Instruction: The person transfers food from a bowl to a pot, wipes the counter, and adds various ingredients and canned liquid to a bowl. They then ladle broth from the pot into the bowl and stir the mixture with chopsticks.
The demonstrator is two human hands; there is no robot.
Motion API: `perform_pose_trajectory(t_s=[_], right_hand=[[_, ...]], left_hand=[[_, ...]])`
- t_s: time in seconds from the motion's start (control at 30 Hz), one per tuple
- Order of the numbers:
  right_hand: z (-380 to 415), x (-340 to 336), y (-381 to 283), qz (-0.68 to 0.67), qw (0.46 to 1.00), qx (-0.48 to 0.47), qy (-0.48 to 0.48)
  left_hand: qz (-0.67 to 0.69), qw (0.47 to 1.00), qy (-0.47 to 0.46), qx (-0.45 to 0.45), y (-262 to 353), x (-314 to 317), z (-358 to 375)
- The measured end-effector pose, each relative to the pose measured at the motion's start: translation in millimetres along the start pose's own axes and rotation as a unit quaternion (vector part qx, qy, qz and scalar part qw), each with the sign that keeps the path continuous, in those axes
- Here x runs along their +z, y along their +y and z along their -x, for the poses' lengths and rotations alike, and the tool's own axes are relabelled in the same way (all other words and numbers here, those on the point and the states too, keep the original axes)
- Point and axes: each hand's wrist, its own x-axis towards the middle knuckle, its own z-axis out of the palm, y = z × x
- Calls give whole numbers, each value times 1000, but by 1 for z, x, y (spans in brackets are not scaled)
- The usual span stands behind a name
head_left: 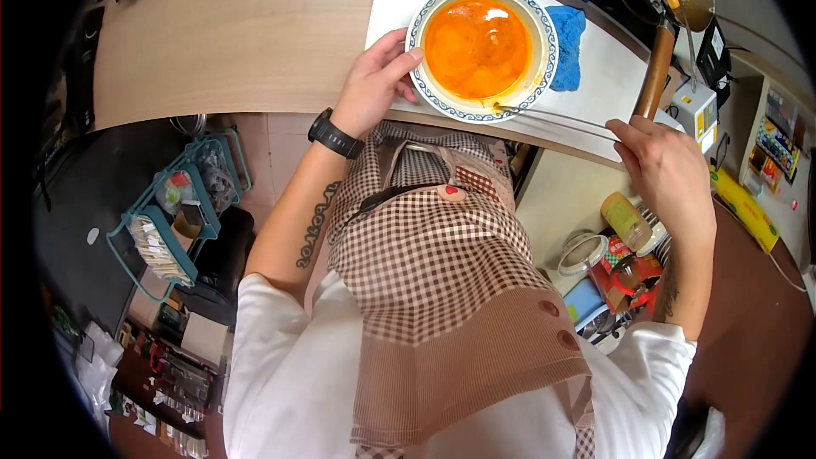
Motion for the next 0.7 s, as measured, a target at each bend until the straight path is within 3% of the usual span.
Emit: perform_pose_trajectory(t_s=[0.07,0.17,0.47,0.6,0.7], right_hand=[[-8,4,0,5,1000,3,4],[-24,16,8,26,995,11,93],[-1,-2,-5,21,1000,-6,-2],[-1,2,-5,45,998,-4,37],[1,-2,-7,16,1000,-3,16]], left_hand=[[-1,1000,2,0,0,1,-1],[-3,1000,2,-1,-2,0,-2],[-1,1000,8,1,0,2,2],[-2,1000,6,1,0,1,1],[1,1000,-5,4,-4,-5,-2]])
